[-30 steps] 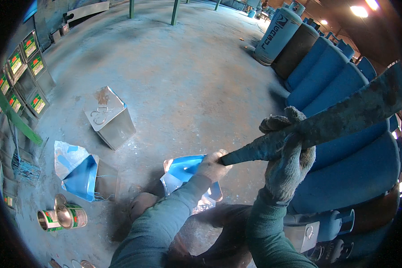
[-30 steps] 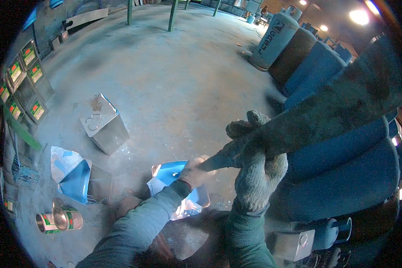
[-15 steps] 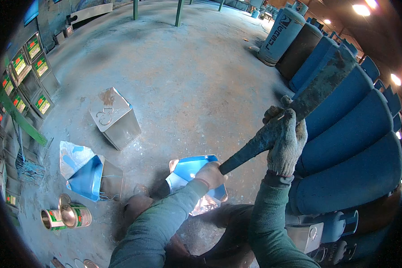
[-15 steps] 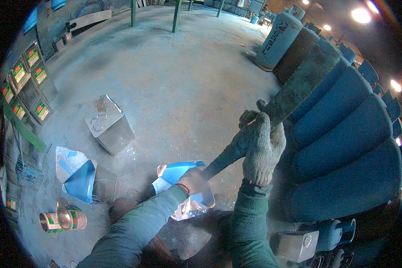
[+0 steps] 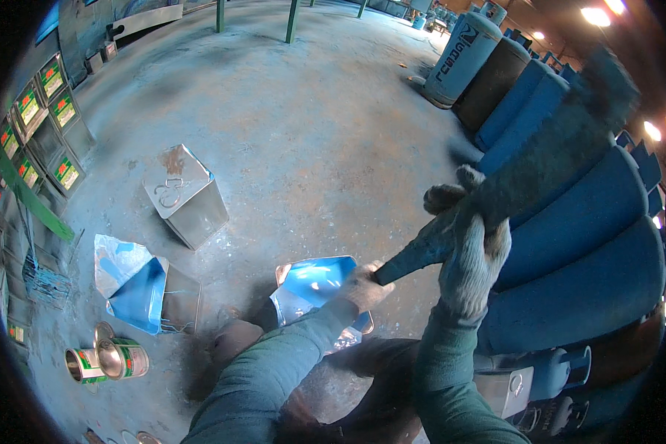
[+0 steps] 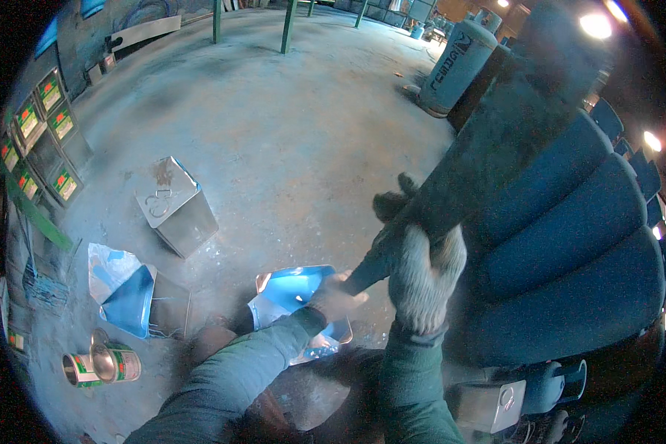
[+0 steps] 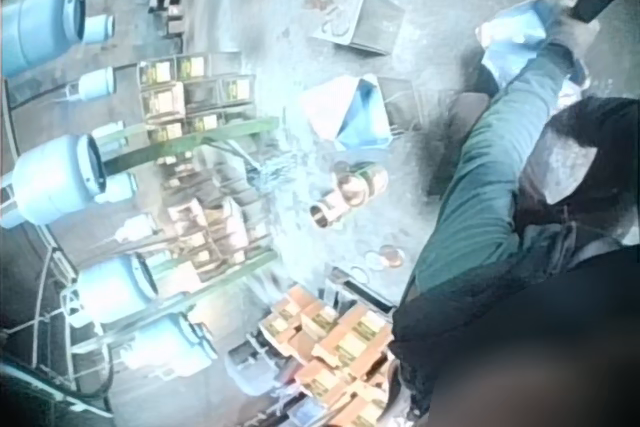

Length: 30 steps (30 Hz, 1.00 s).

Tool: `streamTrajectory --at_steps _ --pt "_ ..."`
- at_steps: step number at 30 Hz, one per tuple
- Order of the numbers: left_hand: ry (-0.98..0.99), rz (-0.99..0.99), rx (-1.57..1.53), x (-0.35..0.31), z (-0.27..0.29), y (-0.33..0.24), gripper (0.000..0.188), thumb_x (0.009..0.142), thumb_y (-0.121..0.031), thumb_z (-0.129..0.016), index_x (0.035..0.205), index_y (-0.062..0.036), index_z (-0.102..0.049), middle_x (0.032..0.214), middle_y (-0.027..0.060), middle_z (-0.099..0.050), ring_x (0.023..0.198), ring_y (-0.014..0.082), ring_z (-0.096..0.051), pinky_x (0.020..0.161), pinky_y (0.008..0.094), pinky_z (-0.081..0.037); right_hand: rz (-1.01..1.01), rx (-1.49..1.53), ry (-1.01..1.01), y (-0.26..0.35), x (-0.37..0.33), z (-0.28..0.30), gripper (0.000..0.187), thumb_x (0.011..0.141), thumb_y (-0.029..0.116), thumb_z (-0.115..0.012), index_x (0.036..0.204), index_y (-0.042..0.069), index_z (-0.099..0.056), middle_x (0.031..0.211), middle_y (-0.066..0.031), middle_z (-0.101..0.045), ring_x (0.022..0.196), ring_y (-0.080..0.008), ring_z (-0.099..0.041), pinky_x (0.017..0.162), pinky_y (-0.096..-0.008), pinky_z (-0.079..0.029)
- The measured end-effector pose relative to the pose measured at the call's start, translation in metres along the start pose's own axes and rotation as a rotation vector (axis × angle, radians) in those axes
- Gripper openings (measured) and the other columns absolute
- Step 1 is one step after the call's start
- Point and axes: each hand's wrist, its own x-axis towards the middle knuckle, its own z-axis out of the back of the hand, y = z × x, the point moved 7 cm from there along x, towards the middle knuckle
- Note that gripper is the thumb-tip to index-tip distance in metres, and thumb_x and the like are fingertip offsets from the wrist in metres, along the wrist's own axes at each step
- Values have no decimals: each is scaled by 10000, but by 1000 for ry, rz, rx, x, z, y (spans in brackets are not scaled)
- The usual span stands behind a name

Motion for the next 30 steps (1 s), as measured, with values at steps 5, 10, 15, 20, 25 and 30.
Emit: streamTrajectory --at_steps 5,10,15,20,25,30 --pt "160 129 227 -18 -7 12 452 849 -340 -763 1161 -23 -685 1099 235 -727 1064 367 -709 927 459 -554 -141 17 -141 -30 18 17 375 1057 236 -579 1321 -29 -602 961 -131 -735 805 -162 -675 694 -314 -555" --pt "135 201 310 -16 21 16 380 868 -318 -774 1127 -43 -726 1079 205 -746 1075 361 -710 961 435 -542 -189 128 -144 -46 20 16 372 1065 282 -607 1317 8 -619 984 -138 -734 850 -221 -689 752 -369 -566" --pt "-7 151 278 3 42 8 311 855 -266 -781 1100 -84 -720 1059 193 -745 1056 371 -708 927 441 -549 -114 165 -114 -26 11 15 421 1058 312 -622 1352 12 -602 1050 -159 -728 933 -255 -704 807 -400 -584" --pt "-170 -68 76 13 40 -8 259 858 -243 -760 1042 -77 -687 991 191 -737 1000 365 -723 853 432 -558 -13 126 -26 5 -4 7 422 1052 254 -611 1371 -22 -589 1110 -185 -734 947 -254 -722 803 -363 -583" --pt "13 16 51 1 9 -12 340 867 -275 -750 1115 -55 -674 998 193 -741 1011 353 -727 864 411 -558 49 10 -51 13 -6 10 361 1037 145 -578 1336 -55 -601 1074 -185 -743 885 -204 -723 742 -309 -582" --pt "184 173 180 -24 -4 -2 468 847 -344 -760 1166 -10 -680 1062 249 -726 1053 367 -713 922 430 -552 -93 -14 -146 -17 17 21 336 1051 170 -564 1305 -43 -615 990 -152 -740 798 -157 -680 671 -293 -552"
